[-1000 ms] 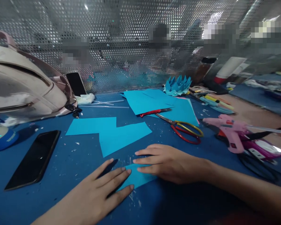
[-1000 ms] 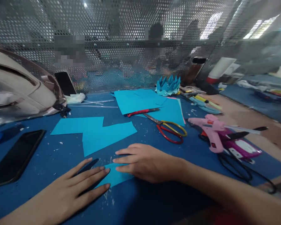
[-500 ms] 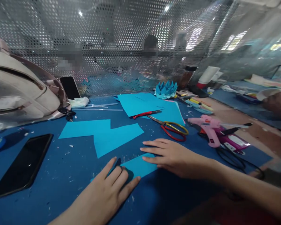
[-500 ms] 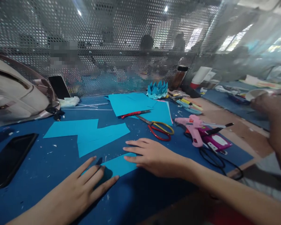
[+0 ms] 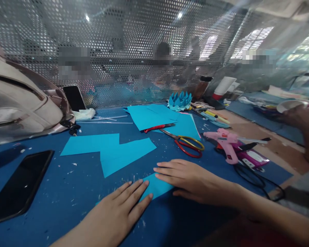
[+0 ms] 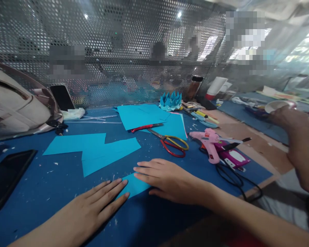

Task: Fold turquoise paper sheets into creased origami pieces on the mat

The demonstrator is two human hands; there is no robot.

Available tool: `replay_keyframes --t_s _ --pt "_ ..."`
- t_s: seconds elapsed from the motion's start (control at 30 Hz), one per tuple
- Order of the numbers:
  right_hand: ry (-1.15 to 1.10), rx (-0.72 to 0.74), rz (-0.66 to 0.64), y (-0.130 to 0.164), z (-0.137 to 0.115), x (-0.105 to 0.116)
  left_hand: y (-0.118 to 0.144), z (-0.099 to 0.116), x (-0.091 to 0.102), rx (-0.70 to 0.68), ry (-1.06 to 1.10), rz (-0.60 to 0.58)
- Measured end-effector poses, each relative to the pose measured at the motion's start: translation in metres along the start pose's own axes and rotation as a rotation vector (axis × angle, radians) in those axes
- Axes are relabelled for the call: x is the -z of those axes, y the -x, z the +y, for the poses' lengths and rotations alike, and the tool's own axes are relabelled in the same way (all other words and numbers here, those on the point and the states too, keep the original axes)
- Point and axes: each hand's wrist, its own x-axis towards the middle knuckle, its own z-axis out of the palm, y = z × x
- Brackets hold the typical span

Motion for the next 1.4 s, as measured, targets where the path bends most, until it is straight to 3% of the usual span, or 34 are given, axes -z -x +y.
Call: replay_keyframes --t_s 0.6,0.83,1.07,1.3,1.4 --pt "0.111 0.058 -0.024 -0.006 0.014 -0.01 0.0 -0.002 -0.001 -0.009 0.037 0.022" --pt "0.031 0.056 -0.096 -0.003 0.008 -0.003 -0.004 0.0 0.001 -0.02 0.015 0.016" --pt "-0.04 0.077 -0.024 -0.008 0.008 0.005 -0.009 0.002 0.007 -0.041 0.078 -0.043" --pt "0.023 0.143 -0.118 -0.026 0.014 0.019 -0.006 0.009 0.002 -0.061 0.136 -0.058" --pt "0.045 0.222 -0.127 -0.04 0.017 0.023 -0.002 0.011 -0.007 -0.063 0.118 -0.011"
